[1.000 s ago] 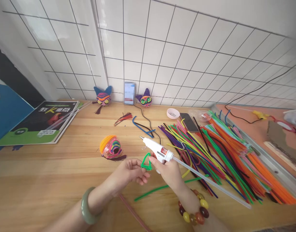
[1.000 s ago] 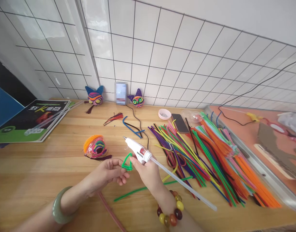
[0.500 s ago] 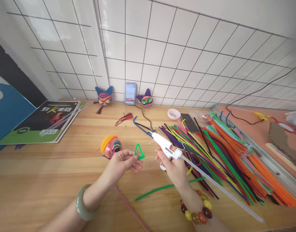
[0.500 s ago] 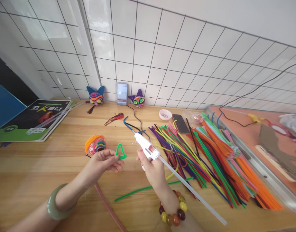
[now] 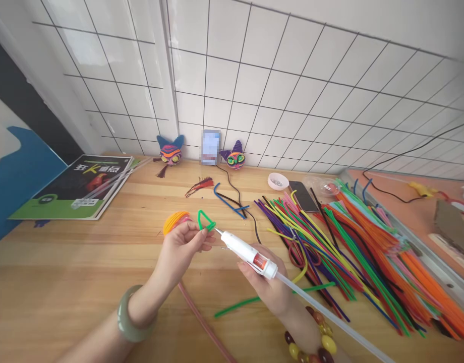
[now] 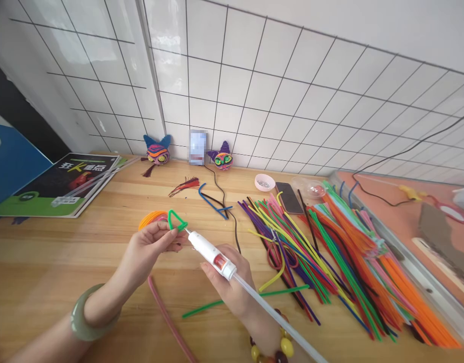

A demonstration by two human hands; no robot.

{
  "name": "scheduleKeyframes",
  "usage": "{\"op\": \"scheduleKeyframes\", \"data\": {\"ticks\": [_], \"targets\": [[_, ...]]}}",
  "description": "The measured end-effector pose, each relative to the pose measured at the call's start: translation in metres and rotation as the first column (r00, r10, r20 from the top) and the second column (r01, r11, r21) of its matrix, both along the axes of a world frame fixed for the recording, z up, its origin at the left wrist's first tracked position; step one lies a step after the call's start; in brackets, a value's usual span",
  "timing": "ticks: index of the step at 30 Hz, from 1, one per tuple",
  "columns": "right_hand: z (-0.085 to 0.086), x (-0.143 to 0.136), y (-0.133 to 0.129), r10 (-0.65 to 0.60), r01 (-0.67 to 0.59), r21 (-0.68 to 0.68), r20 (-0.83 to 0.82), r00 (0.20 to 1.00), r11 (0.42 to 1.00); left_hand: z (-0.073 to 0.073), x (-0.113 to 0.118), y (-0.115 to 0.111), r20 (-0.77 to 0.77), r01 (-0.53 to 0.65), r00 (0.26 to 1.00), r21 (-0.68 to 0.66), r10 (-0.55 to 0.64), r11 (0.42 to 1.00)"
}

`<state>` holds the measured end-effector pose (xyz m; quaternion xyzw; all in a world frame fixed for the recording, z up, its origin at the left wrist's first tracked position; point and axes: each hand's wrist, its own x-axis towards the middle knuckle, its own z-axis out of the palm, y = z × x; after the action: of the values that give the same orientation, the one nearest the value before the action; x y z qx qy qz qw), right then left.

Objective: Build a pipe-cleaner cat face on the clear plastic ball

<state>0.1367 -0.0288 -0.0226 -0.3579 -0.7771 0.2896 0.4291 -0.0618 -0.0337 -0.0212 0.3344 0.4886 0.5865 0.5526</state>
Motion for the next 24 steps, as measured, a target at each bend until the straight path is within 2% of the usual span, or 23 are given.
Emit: {"op": "scheduleKeyframes", "data": {"ticks": [15,24], "targets": [[0.0043,-0.0003,-0.0029,-0.028,0.037,-0.08,0.118,0.993,0.996,0.0018,0.0023,-0.0006,-0.037,0.007,0.999,-0.005,-0.007,1.0],[0.0075,-0.002,-0.002,-0.046,0.059,-0.079,0.153,0.987,0.995,0.0017,0.0027,-0.0006,-0.073,0.016,0.997,0.002,-0.015,1.0]]}}
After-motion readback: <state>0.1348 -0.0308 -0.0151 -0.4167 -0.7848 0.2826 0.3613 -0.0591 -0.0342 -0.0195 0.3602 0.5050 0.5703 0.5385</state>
